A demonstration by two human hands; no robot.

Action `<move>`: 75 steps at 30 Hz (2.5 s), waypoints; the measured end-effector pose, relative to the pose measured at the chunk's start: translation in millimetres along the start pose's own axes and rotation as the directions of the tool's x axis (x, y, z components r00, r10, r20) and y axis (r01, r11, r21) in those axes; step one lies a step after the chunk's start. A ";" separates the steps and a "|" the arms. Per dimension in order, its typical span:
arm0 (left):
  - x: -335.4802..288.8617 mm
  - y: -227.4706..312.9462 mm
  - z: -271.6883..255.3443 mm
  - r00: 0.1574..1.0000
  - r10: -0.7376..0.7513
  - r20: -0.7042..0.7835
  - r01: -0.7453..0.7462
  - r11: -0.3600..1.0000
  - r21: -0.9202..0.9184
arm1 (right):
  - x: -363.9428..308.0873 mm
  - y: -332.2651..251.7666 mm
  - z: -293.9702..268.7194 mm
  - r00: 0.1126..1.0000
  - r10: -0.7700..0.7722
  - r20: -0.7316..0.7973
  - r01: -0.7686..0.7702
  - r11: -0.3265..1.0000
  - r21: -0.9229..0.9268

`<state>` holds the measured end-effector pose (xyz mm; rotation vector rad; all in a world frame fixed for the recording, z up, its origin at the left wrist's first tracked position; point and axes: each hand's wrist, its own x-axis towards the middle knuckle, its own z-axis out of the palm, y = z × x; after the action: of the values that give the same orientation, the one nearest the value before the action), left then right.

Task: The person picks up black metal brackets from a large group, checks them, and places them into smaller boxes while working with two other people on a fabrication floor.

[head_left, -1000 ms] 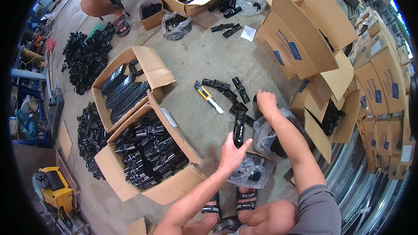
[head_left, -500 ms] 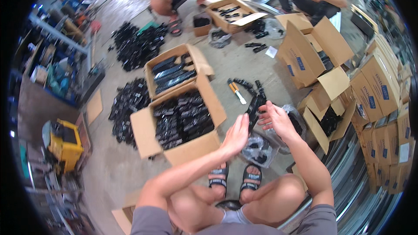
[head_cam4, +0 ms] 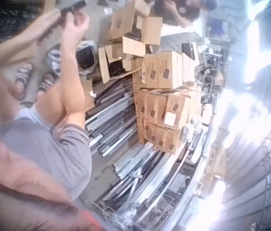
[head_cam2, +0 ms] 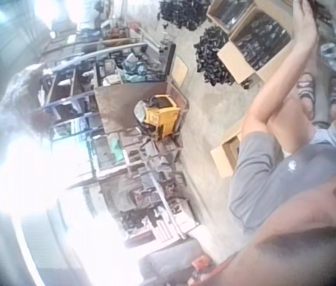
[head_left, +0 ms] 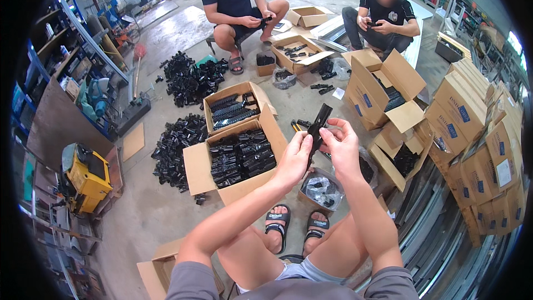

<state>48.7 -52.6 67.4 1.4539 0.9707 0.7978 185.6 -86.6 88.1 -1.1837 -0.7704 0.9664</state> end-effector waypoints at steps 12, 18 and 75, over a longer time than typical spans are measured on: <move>-16.4 -14.3 -33.1 0.882 -0.329 0.337 0.421 0.872 -0.250 | 7.3 31.4 -28.4 0.975 0.216 0.052 -0.209 0.972 -0.110; 10.2 -51.1 -20.1 0.971 -0.148 0.187 0.092 0.956 0.278 | 17.4 29.6 -47.8 0.972 0.197 -0.128 -0.233 0.874 -0.426; 13.8 -18.4 -5.5 0.873 -0.005 0.487 0.013 1.000 -0.012 | 7.1 11.4 -62.3 0.989 0.009 0.145 -0.003 0.999 -0.037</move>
<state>47.4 -37.7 49.1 1.5349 0.5803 0.3927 241.6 -103.6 63.0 -1.1567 -0.9039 1.0562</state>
